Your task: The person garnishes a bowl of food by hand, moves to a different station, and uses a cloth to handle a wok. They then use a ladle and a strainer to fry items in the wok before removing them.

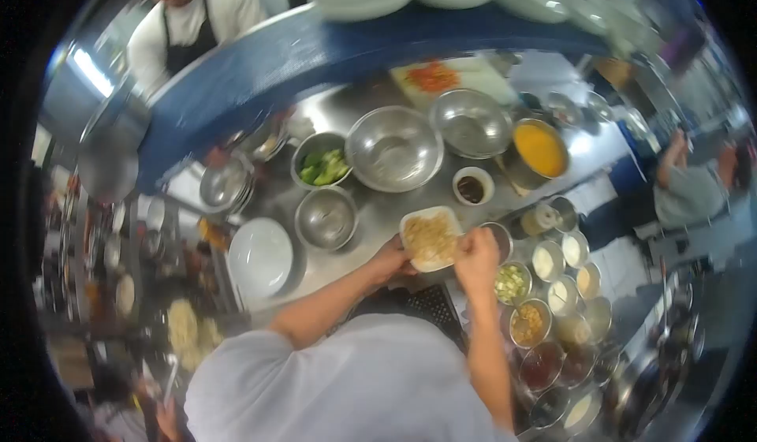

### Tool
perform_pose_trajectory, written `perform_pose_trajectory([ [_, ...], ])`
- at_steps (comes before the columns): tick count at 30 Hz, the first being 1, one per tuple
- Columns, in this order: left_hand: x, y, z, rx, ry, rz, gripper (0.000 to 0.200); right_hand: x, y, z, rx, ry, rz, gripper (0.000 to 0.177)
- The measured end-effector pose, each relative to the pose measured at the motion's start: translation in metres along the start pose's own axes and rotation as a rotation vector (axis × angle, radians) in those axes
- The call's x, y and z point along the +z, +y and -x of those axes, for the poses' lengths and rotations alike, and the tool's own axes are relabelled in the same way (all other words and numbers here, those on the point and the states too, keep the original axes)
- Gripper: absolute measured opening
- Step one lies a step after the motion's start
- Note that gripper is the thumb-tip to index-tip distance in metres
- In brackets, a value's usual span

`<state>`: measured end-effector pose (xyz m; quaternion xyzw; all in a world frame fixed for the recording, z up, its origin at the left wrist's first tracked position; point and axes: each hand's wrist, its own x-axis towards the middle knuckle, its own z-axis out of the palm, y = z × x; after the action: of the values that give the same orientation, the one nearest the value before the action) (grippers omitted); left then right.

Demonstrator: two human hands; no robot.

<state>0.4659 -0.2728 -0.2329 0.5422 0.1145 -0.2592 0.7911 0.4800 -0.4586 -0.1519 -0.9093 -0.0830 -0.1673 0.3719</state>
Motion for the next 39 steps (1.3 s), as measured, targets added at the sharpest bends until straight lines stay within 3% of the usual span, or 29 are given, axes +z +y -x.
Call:
perform_pose_trajectory([
  [2, -0.007, -0.017, -0.009, 0.009, 0.049, -0.021, 0.058, 0.011, 0.012, 0.002, 0.052, -0.031, -0.063, 0.003],
  [4, -0.010, -0.023, -0.016, 0.039, 0.167, -0.088, 0.060, 0.030, 0.034, 0.000, 0.012, -0.228, 0.014, 0.010],
  [7, 0.012, -0.036, -0.017, 0.155, 0.488, 0.015, 0.047, 0.028, 0.046, -0.010, -0.048, -0.396, 0.068, 0.023],
  [10, 0.018, -0.067, -0.021, 0.150, 0.464, 0.033, 0.043, 0.018, 0.045, -0.024, -0.018, -0.446, -0.012, 0.023],
  [11, 0.031, -0.072, -0.013, 0.127, 0.563, -0.027, 0.050, 0.015, 0.048, -0.025, -0.032, -0.454, -0.022, 0.023],
  [13, 0.049, -0.062, 0.008, -0.008, 0.559, 0.081, 0.051, 0.014, 0.047, -0.034, -0.036, -0.477, -0.060, 0.022],
  [16, 0.060, -0.074, 0.024, -0.010, 0.562, -0.124, 0.051, 0.014, 0.051, -0.035, -0.020, -0.531, -0.116, 0.021],
  [20, 0.060, -0.129, 0.039, 0.031, 0.571, -0.109, 0.040, 0.021, 0.062, -0.025, -0.020, -0.496, -0.158, 0.020],
  [22, 0.048, -0.178, 0.054, 0.059, 0.522, -0.274, 0.038, 0.026, 0.066, -0.023, -0.031, -0.456, -0.173, 0.020],
  [24, 0.030, -0.220, 0.077, 0.137, 0.592, -0.709, 0.043, 0.035, 0.075, -0.022, -0.072, -0.422, -0.201, 0.020],
  [25, 0.021, -0.234, 0.092, 0.195, 0.684, -1.061, 0.048, 0.033, 0.075, -0.024, -0.089, -0.414, -0.201, 0.020],
  [26, 0.019, -0.210, 0.110, -0.174, 0.474, -1.104, 0.053, 0.032, 0.072, -0.026, -0.108, -0.408, -0.203, 0.020],
  [28, 0.022, -0.197, 0.142, -0.586, 0.339, -1.076, 0.060, 0.030, 0.070, -0.028, -0.120, -0.414, -0.231, 0.021],
  [29, 0.023, -0.210, 0.151, -0.626, 0.428, -1.035, 0.062, 0.030, 0.070, -0.029, -0.119, -0.425, -0.255, 0.021],
  [32, 0.024, -0.197, 0.166, -0.772, 0.424, -0.920, 0.054, 0.025, 0.063, -0.028, -0.095, -0.431, -0.284, 0.022],
  [36, 0.042, -0.164, 0.165, -0.612, 0.585, -1.176, 0.040, 0.036, 0.066, -0.024, 0.102, -0.481, -0.350, 0.023],
  [38, 0.044, -0.167, 0.152, -0.569, 0.651, -1.181, 0.035, 0.038, 0.068, -0.024, 0.065, -0.430, -0.335, 0.024],
  [39, 0.040, -0.176, 0.147, -0.442, 0.650, -1.152, 0.034, 0.038, 0.066, -0.022, 0.046, -0.410, -0.326, 0.024],
])
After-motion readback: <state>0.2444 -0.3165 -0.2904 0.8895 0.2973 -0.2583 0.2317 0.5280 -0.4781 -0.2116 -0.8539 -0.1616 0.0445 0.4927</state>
